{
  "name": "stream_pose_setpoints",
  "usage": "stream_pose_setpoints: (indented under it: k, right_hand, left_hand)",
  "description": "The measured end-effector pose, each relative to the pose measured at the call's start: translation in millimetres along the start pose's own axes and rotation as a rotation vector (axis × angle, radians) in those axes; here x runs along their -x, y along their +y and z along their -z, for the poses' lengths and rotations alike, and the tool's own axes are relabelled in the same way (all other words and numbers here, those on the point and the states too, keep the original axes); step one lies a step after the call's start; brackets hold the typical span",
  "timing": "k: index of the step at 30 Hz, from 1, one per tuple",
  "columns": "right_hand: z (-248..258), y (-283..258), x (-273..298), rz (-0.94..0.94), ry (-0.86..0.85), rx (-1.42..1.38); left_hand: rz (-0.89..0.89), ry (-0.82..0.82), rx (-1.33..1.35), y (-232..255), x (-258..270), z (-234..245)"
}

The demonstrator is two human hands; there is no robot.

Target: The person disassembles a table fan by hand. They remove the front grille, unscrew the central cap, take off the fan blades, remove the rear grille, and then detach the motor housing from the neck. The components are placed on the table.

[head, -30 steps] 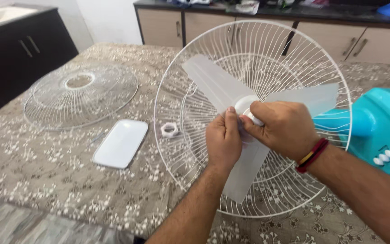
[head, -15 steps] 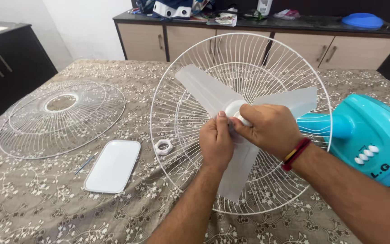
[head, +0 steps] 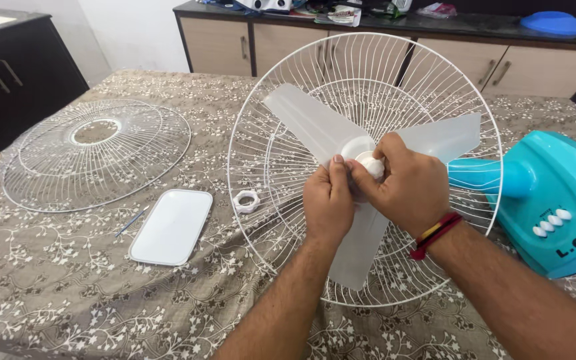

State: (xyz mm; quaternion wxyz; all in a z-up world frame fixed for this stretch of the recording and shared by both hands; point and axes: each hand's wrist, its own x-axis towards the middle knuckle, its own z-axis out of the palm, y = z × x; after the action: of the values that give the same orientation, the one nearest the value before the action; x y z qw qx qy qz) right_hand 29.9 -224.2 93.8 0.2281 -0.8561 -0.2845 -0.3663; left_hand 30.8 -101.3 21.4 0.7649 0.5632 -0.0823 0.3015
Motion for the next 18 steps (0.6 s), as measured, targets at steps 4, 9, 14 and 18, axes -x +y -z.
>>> stream_pose_setpoints:
  k: [4, 9, 14, 18]
  right_hand:
    - [-2, 0, 2, 0.102, 0.047, 0.023]
    - [1, 7, -4, 0.182, -0.046, 0.007]
    - [7, 12, -10, 0.328, -0.092, -0.016]
    - [13, 17, -20, 0.455, -0.141, -0.043]
  left_hand:
    - [-0.027, 0.024, -0.086, -3, 0, -2]
    - [0.017, 0.026, -0.05, -9, 2, -1]
    - [0.027, 0.001, 0.059, -7, 5, -2]
    - [0.102, -0.007, 0.061, -3, 5, -1]
